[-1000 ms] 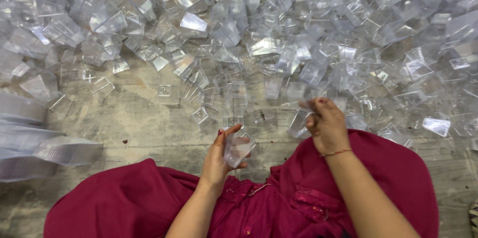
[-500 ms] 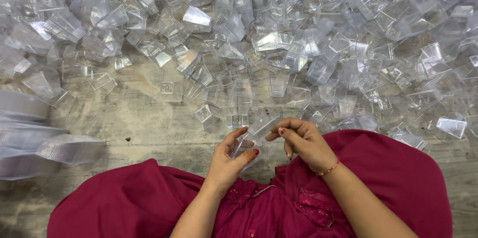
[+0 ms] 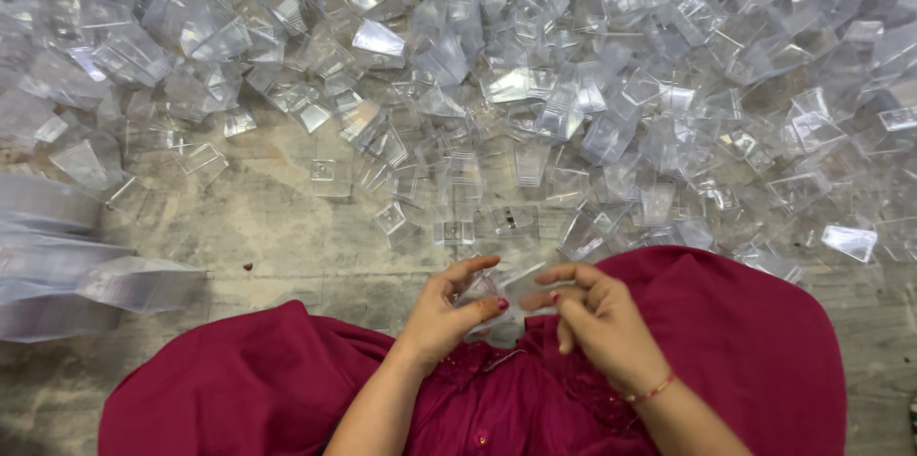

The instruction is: The person sits on a floor covered with scattered clear plastic cups, picks cups up one at a time, and nests them together by hand into stacks, placing finished stacks to the side. The person occasionally reaches across the pile to gather cups within reach.

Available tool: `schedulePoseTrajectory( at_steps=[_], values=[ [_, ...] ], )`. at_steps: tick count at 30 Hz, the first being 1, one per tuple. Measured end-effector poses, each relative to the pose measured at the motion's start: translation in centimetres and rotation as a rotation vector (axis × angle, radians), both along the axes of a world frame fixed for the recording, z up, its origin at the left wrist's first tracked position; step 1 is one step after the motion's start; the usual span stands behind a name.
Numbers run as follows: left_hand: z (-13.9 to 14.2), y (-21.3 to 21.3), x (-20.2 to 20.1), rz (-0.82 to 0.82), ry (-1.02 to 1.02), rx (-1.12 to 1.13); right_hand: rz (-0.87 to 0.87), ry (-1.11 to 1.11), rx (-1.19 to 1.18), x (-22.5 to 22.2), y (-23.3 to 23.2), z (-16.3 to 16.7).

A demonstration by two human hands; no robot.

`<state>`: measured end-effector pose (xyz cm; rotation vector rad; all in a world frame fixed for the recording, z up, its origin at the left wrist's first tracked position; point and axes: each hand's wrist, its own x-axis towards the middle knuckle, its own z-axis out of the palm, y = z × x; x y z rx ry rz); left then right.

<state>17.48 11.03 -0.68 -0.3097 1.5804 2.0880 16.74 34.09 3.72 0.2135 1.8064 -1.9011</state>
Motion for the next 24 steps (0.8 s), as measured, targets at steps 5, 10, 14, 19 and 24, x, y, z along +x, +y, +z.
schedulePoseTrajectory(
  at_steps=[5,10,14,19,24],
  values=[
    [0.4,0.4,0.0,-0.072,0.118,-0.055,0.038,0.027,0.061,0.4,-1.0,-1.7],
    [0.4,0.4,0.0,-0.022,0.128,-0.075,0.179,0.037,0.041,0.0,-1.4,-2.2],
    [-0.2,0.3,0.1,0.008,0.094,-0.078,0.191,0.092,0.051,0.1,-1.2,-2.5],
    [-0.5,0.3,-0.1,0.066,0.145,-0.156,-0.186,0.210,0.001,-1.6,0.4,-3.0],
    [0.3,0.5,-0.1,0.044,0.055,-0.188,0.000,0.158,-0.059,-1.0,0.1,-2.9]
  ],
)
